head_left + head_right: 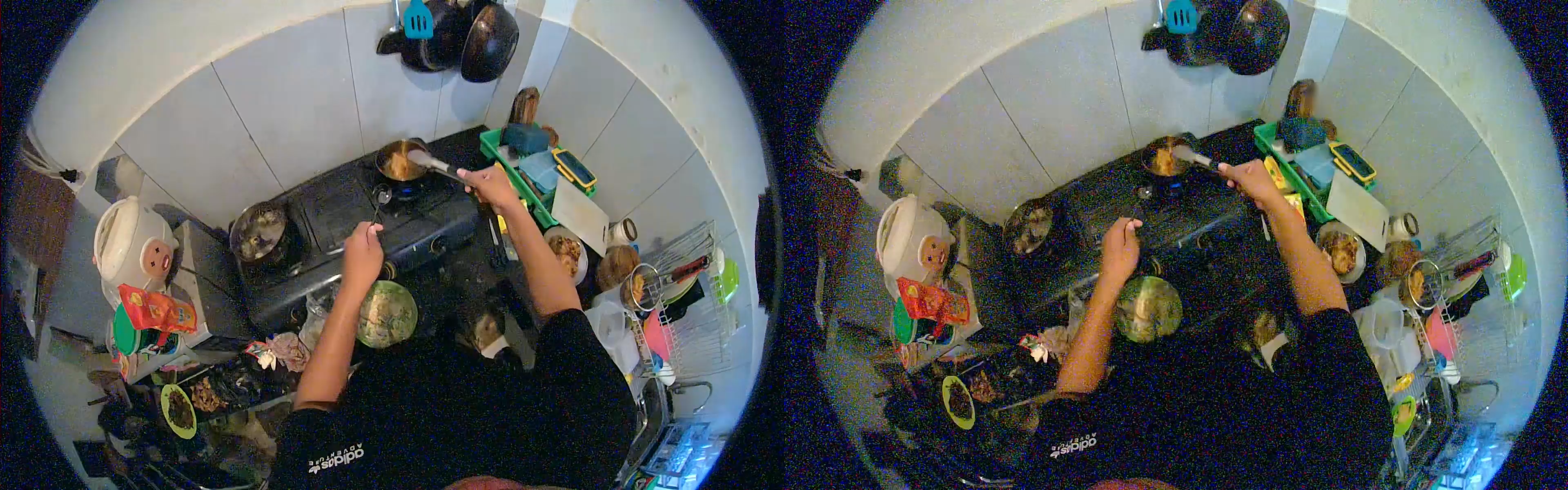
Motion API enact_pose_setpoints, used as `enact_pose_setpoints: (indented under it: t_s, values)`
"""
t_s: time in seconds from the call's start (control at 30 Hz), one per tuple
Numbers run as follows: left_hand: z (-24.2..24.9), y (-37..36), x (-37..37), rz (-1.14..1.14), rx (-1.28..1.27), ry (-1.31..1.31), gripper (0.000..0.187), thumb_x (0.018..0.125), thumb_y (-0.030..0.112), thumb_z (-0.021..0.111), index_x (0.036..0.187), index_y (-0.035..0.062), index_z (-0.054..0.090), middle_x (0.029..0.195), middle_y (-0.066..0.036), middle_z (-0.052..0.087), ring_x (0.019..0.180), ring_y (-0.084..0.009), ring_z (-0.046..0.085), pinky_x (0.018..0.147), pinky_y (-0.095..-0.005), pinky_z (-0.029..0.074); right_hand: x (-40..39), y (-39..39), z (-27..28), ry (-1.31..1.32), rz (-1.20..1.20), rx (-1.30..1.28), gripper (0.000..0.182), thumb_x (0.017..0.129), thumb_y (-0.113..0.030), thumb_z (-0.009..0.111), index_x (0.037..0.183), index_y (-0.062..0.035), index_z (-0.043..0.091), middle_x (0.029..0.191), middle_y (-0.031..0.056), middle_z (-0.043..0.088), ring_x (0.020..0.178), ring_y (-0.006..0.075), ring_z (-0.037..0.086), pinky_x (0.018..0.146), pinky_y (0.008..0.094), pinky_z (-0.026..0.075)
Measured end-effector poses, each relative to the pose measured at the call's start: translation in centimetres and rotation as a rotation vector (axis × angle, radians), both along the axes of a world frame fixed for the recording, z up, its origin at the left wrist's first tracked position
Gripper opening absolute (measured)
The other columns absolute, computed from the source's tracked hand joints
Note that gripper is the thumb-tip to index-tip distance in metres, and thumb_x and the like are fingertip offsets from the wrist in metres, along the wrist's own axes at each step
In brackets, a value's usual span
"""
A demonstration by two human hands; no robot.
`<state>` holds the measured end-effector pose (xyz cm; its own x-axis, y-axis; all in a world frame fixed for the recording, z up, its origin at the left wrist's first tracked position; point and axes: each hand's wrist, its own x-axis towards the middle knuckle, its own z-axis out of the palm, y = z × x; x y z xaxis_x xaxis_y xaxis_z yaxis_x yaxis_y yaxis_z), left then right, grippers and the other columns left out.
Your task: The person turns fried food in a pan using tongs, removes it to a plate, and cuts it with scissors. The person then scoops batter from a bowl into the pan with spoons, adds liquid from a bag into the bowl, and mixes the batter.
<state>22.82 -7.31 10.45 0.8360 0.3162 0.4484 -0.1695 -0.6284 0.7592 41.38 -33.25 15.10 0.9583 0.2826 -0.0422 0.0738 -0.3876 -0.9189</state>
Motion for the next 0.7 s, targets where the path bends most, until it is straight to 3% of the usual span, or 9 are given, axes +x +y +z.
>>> enact_pose_setpoints:
  t_s: [0.07,0.13,0.2,0.4,0.53,0.67,0.7]
  values:
    - [0.3,0.0,-2.9,-0.049,-0.117,0.176,0.023,0.097,0.017,0.044,0.095,0.0003,0.060,0.080,-0.023,0.064,0.077,-0.0425,0.062,0.068,-0.0424,0.048,0.7,-0.5,-1.2,0.071,-0.086,-0.075,0.046,0.078,-0.050,0.073,0.064,-0.0069,0.067,0.052,-0.0004,0.052,0.043,0.0095,0.041,0.042,0.0281,0.029]
    - [0.0,0.6,-6.8,-0.063,-0.244,0.367,0.023,0.097,0.018,0.044,0.094,0.0005,0.059,0.078,-0.022,0.063,0.076,-0.0417,0.062,0.068,-0.0412,0.048,0.5,-0.4,-1.8,0.045,-0.091,0.030,0.047,0.077,-0.051,0.073,0.064,-0.0063,0.066,0.055,-0.0007,0.054,0.044,0.0101,0.043,0.042,0.0281,0.031]
    - [-0.7,1.2,-10.4,-0.102,-0.167,0.391,0.025,0.098,0.021,0.044,0.093,0.0011,0.058,0.081,-0.021,0.063,0.078,-0.0416,0.061,0.070,-0.0416,0.047,-0.9,-0.4,-0.9,0.152,-0.120,0.106,0.038,0.081,-0.042,0.074,0.066,-0.0090,0.061,0.058,-0.0038,0.050,0.046,0.0052,0.037,0.043,0.0236,0.027]
    - [-2.2,1.5,-17.6,-0.106,-0.103,0.512,0.023,0.095,0.018,0.044,0.090,-0.0005,0.058,0.085,-0.025,0.063,0.082,-0.0446,0.061,0.072,-0.0481,0.047,-3.3,-1.2,-0.8,0.186,-0.207,0.209,0.035,0.083,-0.038,0.073,0.070,-0.0069,0.062,0.058,-0.0020,0.053,0.042,0.0046,0.037,0.039,0.0208,0.026]
    - [-2.1,0.7,-18.7,-0.127,-0.028,0.577,0.025,0.095,0.023,0.045,0.097,0.0008,0.058,0.088,-0.028,0.062,0.087,-0.0488,0.058,0.075,-0.0531,0.046,-4.9,-0.7,0.0,0.171,-0.259,0.199,0.033,0.082,-0.039,0.073,0.068,-0.0107,0.063,0.058,-0.0019,0.057,0.042,0.0080,0.043,0.040,0.0232,0.032]
    - [-4.6,1.8,-18.4,-0.150,0.006,0.546,0.028,0.095,0.025,0.044,0.099,0.0005,0.058,0.090,-0.030,0.062,0.088,-0.0491,0.058,0.077,-0.0544,0.046,-2.7,-0.2,-2.0,0.088,-0.292,0.102,0.039,0.079,-0.037,0.077,0.069,-0.0070,0.055,0.060,0.0023,0.056,0.039,0.0065,0.036,0.036,0.0223,0.027]
    - [-4.8,2.2,-18.5,-0.183,-0.018,0.580,0.029,0.095,0.025,0.043,0.098,-0.0001,0.058,0.091,-0.030,0.061,0.089,-0.0491,0.058,0.078,-0.0547,0.046,-3.4,0.2,-1.6,0.132,-0.285,0.189,0.039,0.079,-0.037,0.077,0.072,-0.0056,0.056,0.060,0.0029,0.056,0.038,0.0071,0.037,0.036,0.0225,0.027]
